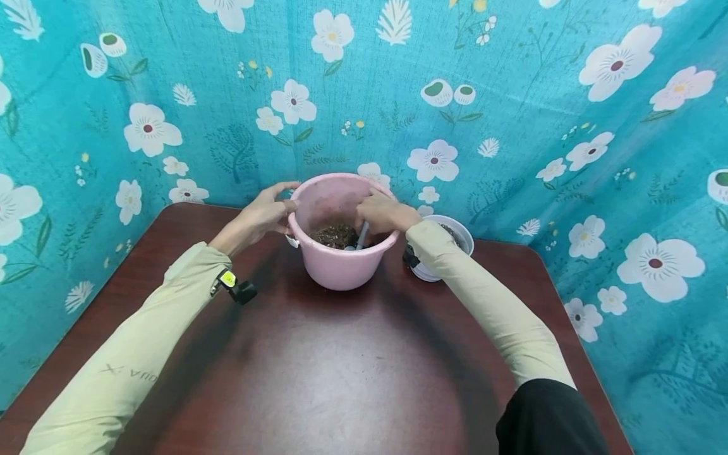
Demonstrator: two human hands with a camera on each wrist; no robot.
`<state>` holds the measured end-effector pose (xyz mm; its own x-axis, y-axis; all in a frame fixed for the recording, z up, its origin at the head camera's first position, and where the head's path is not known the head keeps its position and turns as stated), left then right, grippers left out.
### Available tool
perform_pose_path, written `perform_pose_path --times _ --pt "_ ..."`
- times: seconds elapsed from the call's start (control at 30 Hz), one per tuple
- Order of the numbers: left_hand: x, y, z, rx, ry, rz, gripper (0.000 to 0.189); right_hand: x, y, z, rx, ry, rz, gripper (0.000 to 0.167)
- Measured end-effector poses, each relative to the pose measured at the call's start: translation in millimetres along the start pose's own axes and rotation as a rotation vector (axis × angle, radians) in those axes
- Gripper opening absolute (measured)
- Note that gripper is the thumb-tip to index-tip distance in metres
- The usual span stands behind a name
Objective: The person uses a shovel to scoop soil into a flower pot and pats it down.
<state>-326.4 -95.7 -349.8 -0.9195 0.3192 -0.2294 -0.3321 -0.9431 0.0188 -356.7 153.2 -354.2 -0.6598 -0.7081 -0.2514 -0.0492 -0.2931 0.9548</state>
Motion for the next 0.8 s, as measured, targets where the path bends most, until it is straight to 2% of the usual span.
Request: perform_pose_path --times 0.43,0.8 --pt "-1.6 -2.6 1.6 0.006 0.006 0.003 0.064 -1.4 1 3 0.071 0.047 0.037 0.009" --pt "-1.5 -2.3 1.9 0.008 0.011 0.0 0.062 1.4 1 13 0.153 0.042 0.188 0.017"
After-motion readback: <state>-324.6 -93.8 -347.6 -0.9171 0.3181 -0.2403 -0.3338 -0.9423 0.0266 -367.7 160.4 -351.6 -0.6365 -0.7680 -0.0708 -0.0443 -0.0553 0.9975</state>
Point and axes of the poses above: each hand's wrist, its own x-axis towards the middle knuckle, its own y-axis out of the back of the hand, z = x × y, the point moved 2 cm from there along x, towards the middle knuckle, and after that the axes turned 11 degrees about -x, right-handed, at the moved point
